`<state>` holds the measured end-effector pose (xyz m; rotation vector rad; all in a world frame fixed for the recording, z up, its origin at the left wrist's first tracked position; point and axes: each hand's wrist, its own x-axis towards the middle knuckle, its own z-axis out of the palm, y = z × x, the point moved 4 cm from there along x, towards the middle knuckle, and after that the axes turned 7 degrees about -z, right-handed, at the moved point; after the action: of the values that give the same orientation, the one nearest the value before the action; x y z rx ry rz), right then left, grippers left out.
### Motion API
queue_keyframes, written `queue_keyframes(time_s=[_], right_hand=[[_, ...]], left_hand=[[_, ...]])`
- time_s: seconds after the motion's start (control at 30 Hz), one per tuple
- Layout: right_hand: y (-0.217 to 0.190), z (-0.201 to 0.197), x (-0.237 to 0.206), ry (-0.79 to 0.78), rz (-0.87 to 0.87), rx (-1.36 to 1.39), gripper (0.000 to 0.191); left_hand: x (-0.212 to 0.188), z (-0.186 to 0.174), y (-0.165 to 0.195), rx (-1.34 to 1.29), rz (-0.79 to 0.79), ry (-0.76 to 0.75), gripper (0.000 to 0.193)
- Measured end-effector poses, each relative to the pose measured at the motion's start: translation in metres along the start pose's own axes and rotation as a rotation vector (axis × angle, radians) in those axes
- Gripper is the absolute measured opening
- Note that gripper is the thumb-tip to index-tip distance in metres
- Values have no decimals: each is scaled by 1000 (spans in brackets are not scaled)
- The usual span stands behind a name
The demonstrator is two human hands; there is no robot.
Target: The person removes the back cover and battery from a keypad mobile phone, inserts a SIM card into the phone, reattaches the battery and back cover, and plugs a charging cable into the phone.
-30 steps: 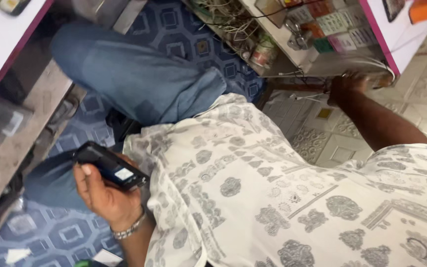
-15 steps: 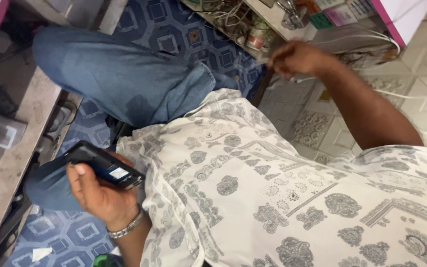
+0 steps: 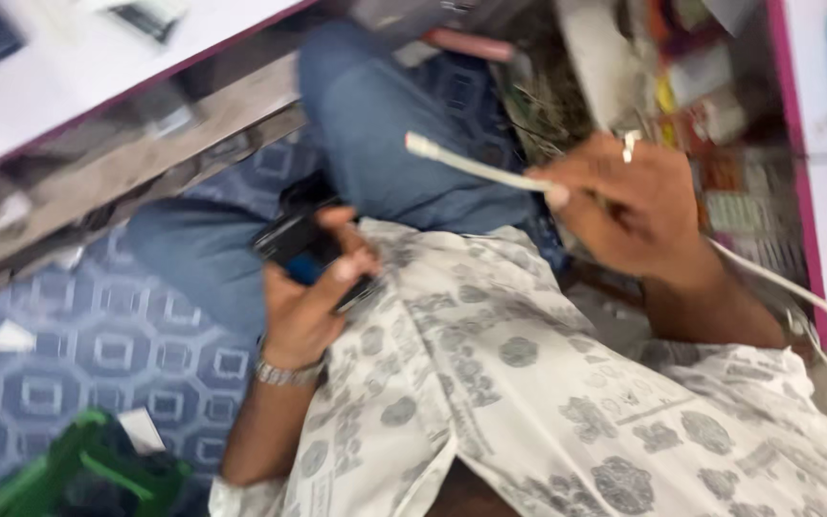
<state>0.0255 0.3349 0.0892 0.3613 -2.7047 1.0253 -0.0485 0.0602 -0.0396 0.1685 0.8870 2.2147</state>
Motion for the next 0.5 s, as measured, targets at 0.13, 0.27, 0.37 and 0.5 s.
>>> queue_keyframes(time_s=[0.13, 0.27, 0.37, 0.5], right_hand=[[-35, 17, 12, -75, -186, 8, 20], [-49, 17, 7, -116, -375, -12, 20], [-49, 7, -2, -107, -434, -5, 22], [-47, -8, -23, -128, -474, 6, 23]], left_hand=[[3, 12, -7, 165, 5, 111, 35], [5, 28, -14, 231, 97, 53, 30], [6, 41, -29, 269, 79, 58, 29], [2, 55, -54, 88, 141, 86, 30]])
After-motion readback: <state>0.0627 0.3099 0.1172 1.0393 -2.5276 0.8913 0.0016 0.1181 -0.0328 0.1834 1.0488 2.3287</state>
